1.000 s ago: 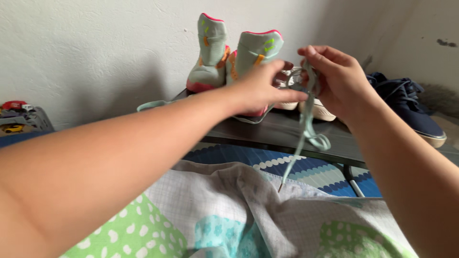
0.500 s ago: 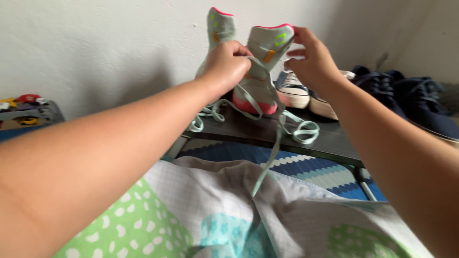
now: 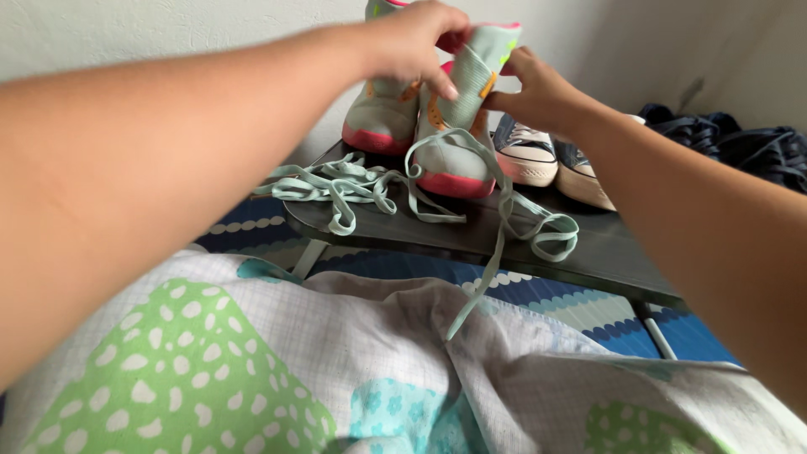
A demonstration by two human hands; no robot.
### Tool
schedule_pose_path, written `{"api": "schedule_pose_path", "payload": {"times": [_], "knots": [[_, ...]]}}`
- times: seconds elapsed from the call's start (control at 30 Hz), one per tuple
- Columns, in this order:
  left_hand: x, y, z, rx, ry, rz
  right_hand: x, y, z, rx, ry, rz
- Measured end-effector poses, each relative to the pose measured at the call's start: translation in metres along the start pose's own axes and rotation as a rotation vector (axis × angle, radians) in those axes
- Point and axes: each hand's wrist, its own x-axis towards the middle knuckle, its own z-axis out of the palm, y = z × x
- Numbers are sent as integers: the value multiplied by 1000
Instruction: The person threads white shoelaces through the eyelets of a blue canvas sneaker on a small table, pulling the laces tight and working them through successive eyelet pairs. They then set the sneaker aside and begin threading light green laces into a pair of toddler shoes.
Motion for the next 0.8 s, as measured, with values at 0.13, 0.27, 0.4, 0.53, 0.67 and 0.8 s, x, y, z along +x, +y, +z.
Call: {"api": "schedule_pose_path", "payload": {"times": [0.13,0.27,0.4,0.53,0.67,0.8], "knots": [[2,5,-10,68,-47,-219,2,5,2,-53,30,-88],[2,3,-4,76,-3,3,-7,4,2,16,83,-104],[14,6,-2,56,-103,-144,-20,-2,1,170,138,9],[20,9,-1,51,-149,-364,-35,-4,3,526,180,129],[28,-1,2,166,-172,-290,-38,-3,4,571,214,144],[37,-13,10,320,-159,-166,-38,-7,6,752,237,230]]}}
